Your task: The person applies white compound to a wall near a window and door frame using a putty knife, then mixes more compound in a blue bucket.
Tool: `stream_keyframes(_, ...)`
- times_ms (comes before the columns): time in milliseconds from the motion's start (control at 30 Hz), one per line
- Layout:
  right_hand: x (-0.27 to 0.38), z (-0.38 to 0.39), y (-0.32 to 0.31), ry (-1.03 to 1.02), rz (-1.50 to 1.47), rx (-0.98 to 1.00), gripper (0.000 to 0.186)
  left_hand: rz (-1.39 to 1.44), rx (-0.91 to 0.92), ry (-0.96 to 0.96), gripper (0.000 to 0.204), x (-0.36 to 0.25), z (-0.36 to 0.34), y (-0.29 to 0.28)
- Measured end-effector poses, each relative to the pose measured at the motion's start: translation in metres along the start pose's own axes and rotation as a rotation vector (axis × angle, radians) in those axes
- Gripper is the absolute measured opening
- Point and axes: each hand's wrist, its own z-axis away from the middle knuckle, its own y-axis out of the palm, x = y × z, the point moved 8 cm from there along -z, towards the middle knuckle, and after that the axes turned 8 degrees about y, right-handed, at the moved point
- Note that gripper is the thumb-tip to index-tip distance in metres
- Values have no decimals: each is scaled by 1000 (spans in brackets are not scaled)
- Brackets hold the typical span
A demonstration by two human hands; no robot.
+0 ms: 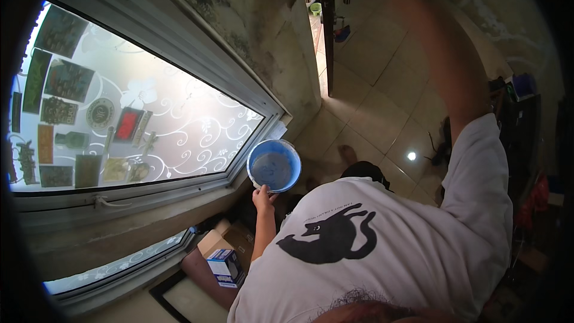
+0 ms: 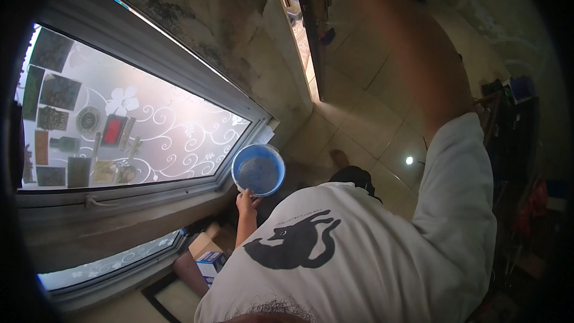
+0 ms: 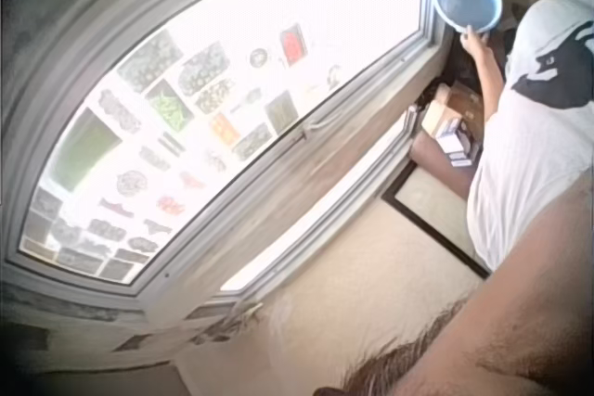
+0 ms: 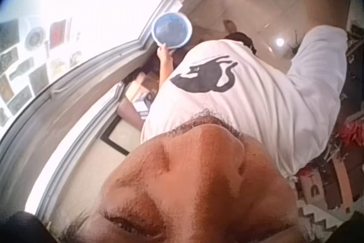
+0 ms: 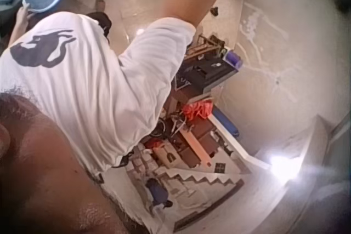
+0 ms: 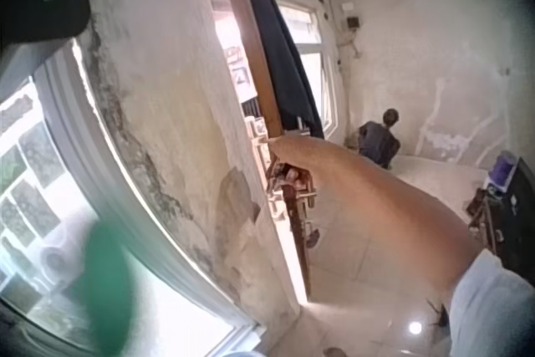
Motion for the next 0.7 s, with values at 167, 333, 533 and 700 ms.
stream_keyframes(167, 25, 49, -10, -123, 85, -33, 43, -13, -35, 0, 35, -5, 8, -10)
stream_keyframes(333, -42, -2, -12, 53, 29, 127, 42, -11, -3, 7, 35, -1, 8, -8)
stream_keyframes(533, -58, -28, 14, 63, -138, 168, 33, -13, 0, -2, 35, -7, 5, -4)
stream_keyframes(700, -12, -8, -23, -32, -213, 34, 27, -29, 18, 20, 33, -19, 3, 3)
